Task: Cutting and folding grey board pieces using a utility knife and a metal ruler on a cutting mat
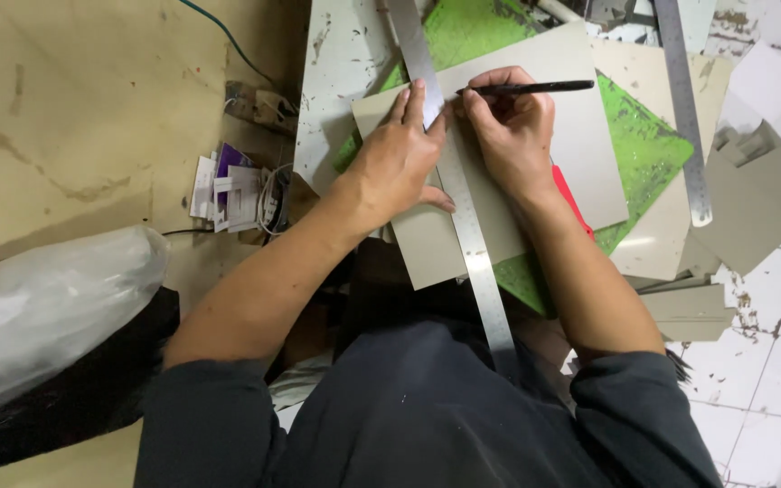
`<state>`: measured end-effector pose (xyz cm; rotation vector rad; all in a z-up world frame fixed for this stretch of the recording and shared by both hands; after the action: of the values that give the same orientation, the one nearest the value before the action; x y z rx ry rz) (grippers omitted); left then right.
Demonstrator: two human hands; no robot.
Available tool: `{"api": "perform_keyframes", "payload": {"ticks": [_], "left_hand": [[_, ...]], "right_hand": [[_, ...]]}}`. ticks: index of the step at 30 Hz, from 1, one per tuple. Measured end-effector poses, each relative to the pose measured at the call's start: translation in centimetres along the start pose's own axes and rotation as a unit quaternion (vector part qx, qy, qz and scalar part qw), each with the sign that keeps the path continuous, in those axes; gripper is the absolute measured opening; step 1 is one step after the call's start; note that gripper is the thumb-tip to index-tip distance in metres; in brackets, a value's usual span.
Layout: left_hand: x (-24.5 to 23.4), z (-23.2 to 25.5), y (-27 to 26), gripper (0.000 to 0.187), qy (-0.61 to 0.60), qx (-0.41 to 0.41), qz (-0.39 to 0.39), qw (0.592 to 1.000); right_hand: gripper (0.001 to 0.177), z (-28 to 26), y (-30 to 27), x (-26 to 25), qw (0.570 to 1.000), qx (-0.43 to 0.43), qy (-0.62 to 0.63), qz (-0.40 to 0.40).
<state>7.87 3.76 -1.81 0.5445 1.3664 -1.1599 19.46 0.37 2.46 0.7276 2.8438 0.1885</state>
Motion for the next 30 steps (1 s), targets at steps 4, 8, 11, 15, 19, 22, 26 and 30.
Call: {"api": "perform_keyframes", "payload": {"ticks": [4,8,11,15,19,22,26,30], "left_hand": [[1.1,-0.3,0.2,0.139,0.003,-0.001,-0.015,1.0],[1.9,-0.5,0.5,0.148,0.044,0.021,0.09,0.995],[1.5,-0.3,0.4,0.148,0.064,0.027,0.094,0.993],[1.0,-0.1,0.2,0.147,0.044,0.025,0.055,0.997],[1.2,-0.2,0.4,0.148,0.058,0.019,0.072,0.996],[1.2,-0.1,0.4,0.149,0.057,0.021,0.051,0.997],[1.5,-0.1,0.6,0.148,0.075,0.025,0.042,0.996],[1.4,0.2,0.5,0.149,0.102,0.039,0.059,0.992]], "right_hand": [[0.005,0.9,0.3,0.2,1.0,0.003,-0.027,-0.003],[0.005,2.1,0.4,0.2,0.999,0.037,-0.005,0.011],[0.005,2.2,0.4,0.3,0.999,0.042,0.002,0.012],[0.007,2.0,0.3,0.2,0.999,0.048,-0.014,0.007],[0.007,1.9,0.3,0.4,0.999,0.037,-0.012,0.004],[0.005,1.6,0.3,0.4,0.999,0.028,-0.019,0.007],[0.005,1.8,0.2,0.4,0.999,0.03,-0.005,0.014],[0.006,1.9,0.3,0.5,1.0,0.02,-0.013,0.0]]}}
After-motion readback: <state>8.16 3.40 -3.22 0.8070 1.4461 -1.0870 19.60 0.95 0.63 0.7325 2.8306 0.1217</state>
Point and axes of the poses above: each hand's wrist, its own y-axis towards the middle knuckle, its own x-axis out of the palm, z = x × y, the point moved 9 cm from there along y, towards the middle knuckle, and after that the axes turned 1 degree about x, right-handed, at the moved point
